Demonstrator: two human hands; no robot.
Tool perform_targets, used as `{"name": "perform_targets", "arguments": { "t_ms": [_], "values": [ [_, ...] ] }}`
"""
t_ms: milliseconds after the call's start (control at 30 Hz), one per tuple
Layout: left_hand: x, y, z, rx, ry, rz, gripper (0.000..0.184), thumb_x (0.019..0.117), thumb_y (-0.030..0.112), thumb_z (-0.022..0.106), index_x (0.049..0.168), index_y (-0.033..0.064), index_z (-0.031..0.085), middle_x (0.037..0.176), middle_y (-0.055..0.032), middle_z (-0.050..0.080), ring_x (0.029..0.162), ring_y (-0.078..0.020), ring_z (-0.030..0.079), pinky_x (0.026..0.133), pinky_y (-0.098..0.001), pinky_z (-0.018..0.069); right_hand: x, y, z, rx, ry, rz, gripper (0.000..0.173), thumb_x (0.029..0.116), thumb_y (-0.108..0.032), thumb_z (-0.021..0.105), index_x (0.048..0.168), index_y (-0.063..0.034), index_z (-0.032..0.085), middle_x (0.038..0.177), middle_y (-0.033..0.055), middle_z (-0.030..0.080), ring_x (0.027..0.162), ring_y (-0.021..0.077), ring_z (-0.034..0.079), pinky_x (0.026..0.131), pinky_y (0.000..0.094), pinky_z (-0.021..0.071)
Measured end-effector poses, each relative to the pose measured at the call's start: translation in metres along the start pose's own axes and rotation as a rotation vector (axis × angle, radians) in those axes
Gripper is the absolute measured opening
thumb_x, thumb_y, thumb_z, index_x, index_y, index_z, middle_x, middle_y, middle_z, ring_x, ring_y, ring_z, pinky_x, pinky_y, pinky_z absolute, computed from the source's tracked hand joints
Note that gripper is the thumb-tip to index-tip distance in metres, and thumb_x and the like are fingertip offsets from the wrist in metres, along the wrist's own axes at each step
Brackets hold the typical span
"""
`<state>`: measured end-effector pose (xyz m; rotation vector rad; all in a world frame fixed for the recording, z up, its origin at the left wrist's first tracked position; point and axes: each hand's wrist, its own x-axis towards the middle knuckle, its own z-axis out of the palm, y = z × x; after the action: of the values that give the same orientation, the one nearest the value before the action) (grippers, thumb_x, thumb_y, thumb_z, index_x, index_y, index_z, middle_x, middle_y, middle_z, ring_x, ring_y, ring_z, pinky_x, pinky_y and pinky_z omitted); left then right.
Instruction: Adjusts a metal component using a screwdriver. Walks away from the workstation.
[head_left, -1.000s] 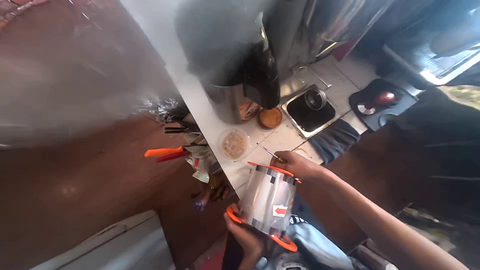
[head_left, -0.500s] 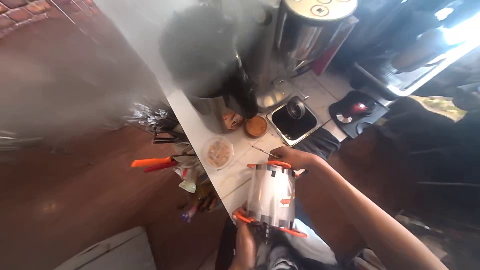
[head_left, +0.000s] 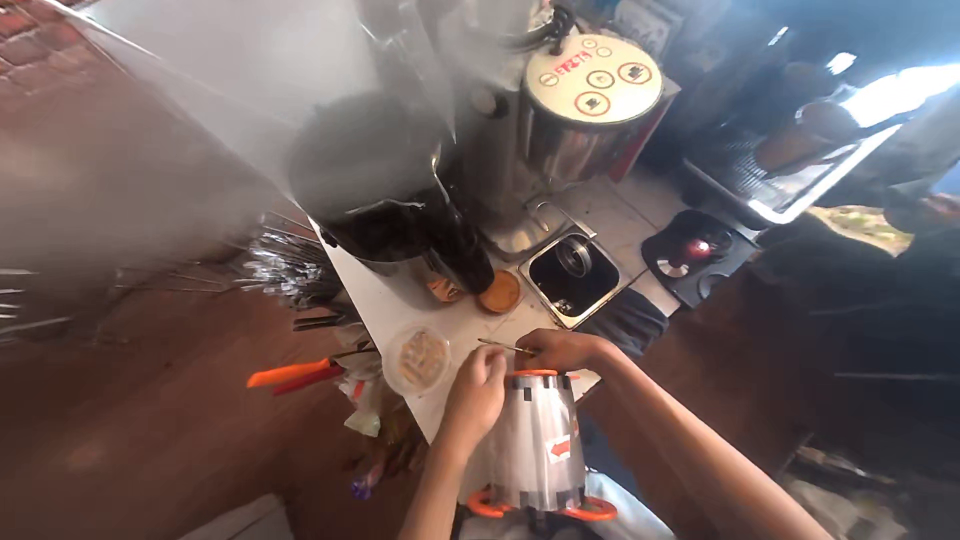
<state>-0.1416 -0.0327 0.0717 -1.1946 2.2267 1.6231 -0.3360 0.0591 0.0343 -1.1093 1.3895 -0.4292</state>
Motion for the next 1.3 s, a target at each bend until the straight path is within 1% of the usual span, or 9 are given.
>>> {"name": "perform_targets", "arguments": {
  "t_ms": [100,200,300,467,700,833,967,1100,1300],
  "values": [
    [0.031,0.006,0.021,-0.117,0.002,-0.068,0.042,0.1108,0.028,0.034,0.12,0.0038,0.068,0.113,-0.0133,0.069,0.107,-0.0232,0.065,0.096,-0.0464,0.051,-0.002,0.001,0.0,0.021,0.013,0.01,0.028,0.1022,-0.026,0.06,0.11,0.0009,0.065,0.095,0.0144,0.063,0.086,0.023,0.061,0.081,0.0471,0.0491],
    [0.026,0.004,0.037,-0.153,-0.036,-0.097,0.038,0.1104,0.024,0.036,0.131,-0.0024,0.053,0.119,-0.0195,0.064,0.111,-0.0277,0.063,0.098,-0.0474,0.0508,-0.013,0.012,0.001,0.111,0.032,0.066,0.04,0.1021,-0.037,0.061,0.121,-0.0017,0.059,0.096,0.0135,0.062,0.084,0.0217,0.06,0.079,0.0446,0.0497],
    [0.02,0.004,0.036,-0.102,-0.13,-0.138,0.038,0.0999,0.015,0.042,0.135,0.0014,0.048,0.117,-0.0173,0.063,0.108,-0.0274,0.063,0.091,-0.0485,0.051,-0.021,0.021,0.005,0.212,0.012,0.133,0.046,0.1028,-0.045,0.058,0.127,-0.0066,0.052,0.086,0.0077,0.057,0.07,0.0154,0.055,0.067,0.0364,0.0486],
    [0.003,0.002,0.03,0.014,-0.255,0.011,0.048,0.0965,0.021,0.038,0.14,0.0082,0.051,0.12,-0.0088,0.07,0.111,-0.0214,0.066,0.094,-0.047,0.0523,-0.036,0.028,0.013,0.383,0.004,0.083,0.034,0.0986,-0.037,0.065,0.115,-0.0092,0.057,0.077,-0.0002,0.057,0.06,0.0083,0.054,0.058,0.0277,0.0492],
    [0.01,-0.011,0.009,-0.031,-0.467,0.106,0.051,0.0955,0.022,0.04,0.144,0.0058,0.047,0.125,-0.0131,0.065,0.115,-0.0218,0.063,0.098,-0.0458,0.0504,-0.038,0.023,0.009,0.339,-0.007,0.002,0.021,0.0967,-0.023,0.068,0.11,-0.0064,0.068,0.085,-0.0013,0.065,0.069,0.0053,0.059,0.065,0.026,0.0519],
    [0.025,-0.012,0.001,-0.12,-0.554,0.054,0.047,0.0909,0.025,0.057,0.135,0.0082,0.052,0.113,-0.0067,0.067,0.094,-0.015,0.065,0.079,-0.0372,0.054,-0.038,0.029,0.009,0.4,-0.006,-0.067,0.017,0.0947,-0.019,0.069,0.107,-0.0064,0.069,0.087,-0.0028,0.068,0.074,0.0041,0.062,0.069,0.025,0.0539],
    [0.04,-0.009,-0.002,-0.148,-0.602,0.05,0.047,0.0905,0.025,0.064,0.133,0.0076,0.057,0.105,-0.006,0.066,0.084,-0.0131,0.063,0.074,-0.0339,0.0534,-0.042,0.023,0.007,0.401,0.038,-0.063,0.021,0.0926,-0.015,0.072,0.109,-0.0044,0.067,0.091,-0.0007,0.068,0.078,0.0061,0.064,0.074,0.027,0.0555],
    [0.047,-0.012,0.0,-0.225,-0.622,0.048,0.04,0.0908,0.022,0.067,0.127,0.0061,0.062,0.104,-0.0053,0.068,0.087,-0.0112,0.065,0.078,-0.0311,0.0551,-0.04,0.015,0.017,0.389,0.234,0.065,0.024,0.0853,-0.021,0.08,0.096,-0.0073,0.063,0.075,-0.0015,0.059,0.066,0.0091,0.058,0.065,0.0299,0.0525],
    [0.05,-0.01,0.006,-0.141,-0.568,0.053,0.034,0.0985,0.024,0.054,0.126,0.0104,0.067,0.121,-0.0071,0.066,0.098,-0.0143,0.063,0.085,-0.0374,0.0523,-0.041,0.033,0.016,0.575,0.256,0.019,0.02,0.088,-0.019,0.077,0.1,-0.0089,0.065,0.082,-0.0023,0.064,0.073,0.0084,0.063,0.072,0.0294,0.0554]
  ]
}}
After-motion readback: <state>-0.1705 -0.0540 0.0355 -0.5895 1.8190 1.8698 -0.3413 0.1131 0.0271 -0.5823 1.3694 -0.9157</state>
